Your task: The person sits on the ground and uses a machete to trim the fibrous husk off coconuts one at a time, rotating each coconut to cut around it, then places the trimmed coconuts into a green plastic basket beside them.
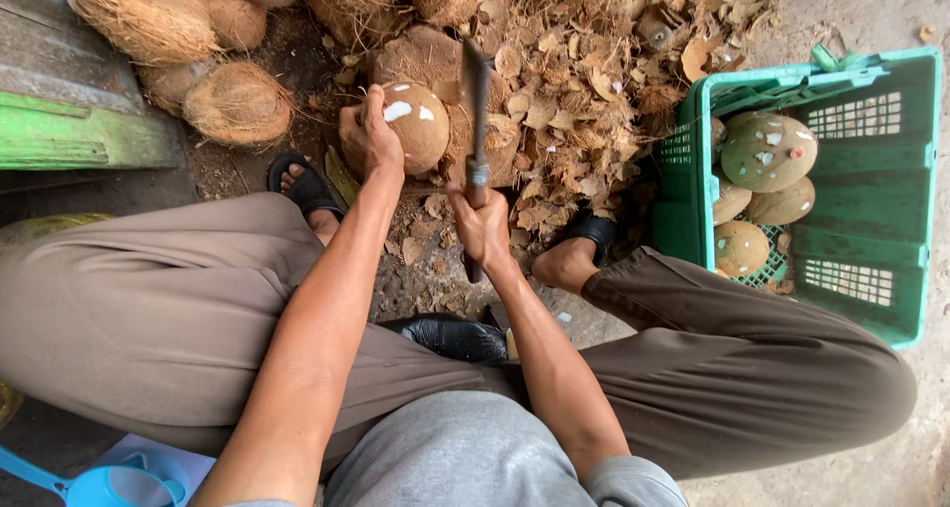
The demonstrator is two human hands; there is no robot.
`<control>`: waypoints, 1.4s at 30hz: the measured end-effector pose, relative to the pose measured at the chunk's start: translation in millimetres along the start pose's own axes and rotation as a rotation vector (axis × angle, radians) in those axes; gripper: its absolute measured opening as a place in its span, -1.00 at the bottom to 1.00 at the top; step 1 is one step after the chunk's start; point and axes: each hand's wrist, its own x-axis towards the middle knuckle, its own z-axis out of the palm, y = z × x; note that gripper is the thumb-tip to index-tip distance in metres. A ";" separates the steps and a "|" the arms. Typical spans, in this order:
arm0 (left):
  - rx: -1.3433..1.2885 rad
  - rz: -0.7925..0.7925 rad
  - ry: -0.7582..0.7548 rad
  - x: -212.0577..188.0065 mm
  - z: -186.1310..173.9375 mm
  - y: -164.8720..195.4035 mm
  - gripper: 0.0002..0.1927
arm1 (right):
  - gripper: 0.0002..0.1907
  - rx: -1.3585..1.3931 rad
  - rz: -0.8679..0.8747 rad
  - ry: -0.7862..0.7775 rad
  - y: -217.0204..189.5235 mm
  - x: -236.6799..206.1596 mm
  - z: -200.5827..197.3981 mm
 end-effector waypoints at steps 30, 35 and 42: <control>0.041 -0.036 -0.263 7.0 -14.7 5.3 -0.13 | -0.80 -0.209 0.124 0.031 1.9 18.8 -58.9; 0.126 0.049 -0.240 0.7 -9.8 5.5 -0.16 | -0.62 -0.045 0.095 0.173 -19.7 19.9 -67.9; -0.012 0.012 -0.128 -8.9 1.0 0.8 -0.22 | -0.53 0.043 0.150 -0.045 -20.1 7.4 -5.5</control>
